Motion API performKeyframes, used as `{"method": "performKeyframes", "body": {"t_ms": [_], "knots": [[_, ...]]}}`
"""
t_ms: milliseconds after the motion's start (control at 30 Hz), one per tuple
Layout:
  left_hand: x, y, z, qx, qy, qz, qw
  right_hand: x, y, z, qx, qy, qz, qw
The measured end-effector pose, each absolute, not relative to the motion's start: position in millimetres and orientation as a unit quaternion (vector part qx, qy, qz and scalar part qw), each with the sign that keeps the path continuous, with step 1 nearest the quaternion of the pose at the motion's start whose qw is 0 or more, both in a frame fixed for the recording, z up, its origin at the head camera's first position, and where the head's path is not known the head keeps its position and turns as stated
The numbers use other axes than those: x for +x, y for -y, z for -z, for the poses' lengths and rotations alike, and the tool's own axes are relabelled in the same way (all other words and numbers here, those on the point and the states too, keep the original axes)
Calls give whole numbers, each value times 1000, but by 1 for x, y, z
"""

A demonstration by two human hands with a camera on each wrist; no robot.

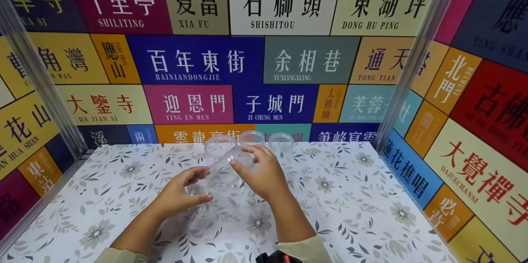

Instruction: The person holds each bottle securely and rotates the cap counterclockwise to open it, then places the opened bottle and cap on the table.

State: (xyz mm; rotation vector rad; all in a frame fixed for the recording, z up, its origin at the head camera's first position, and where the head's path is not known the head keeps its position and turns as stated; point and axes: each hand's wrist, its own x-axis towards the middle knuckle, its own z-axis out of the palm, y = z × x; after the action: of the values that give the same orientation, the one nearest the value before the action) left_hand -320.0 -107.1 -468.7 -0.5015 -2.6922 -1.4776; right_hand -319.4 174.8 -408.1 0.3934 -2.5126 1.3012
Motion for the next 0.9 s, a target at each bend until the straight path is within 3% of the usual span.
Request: {"method": "performKeyframes", "body": {"t_ms": [533, 900], "knots": [[-323, 109, 472, -168, 860, 481, 22, -318, -176, 409, 235, 830, -480, 161], [-323, 107, 470, -162, 863, 479, 15, -317, -176, 406, 227, 825, -494, 156]]}}
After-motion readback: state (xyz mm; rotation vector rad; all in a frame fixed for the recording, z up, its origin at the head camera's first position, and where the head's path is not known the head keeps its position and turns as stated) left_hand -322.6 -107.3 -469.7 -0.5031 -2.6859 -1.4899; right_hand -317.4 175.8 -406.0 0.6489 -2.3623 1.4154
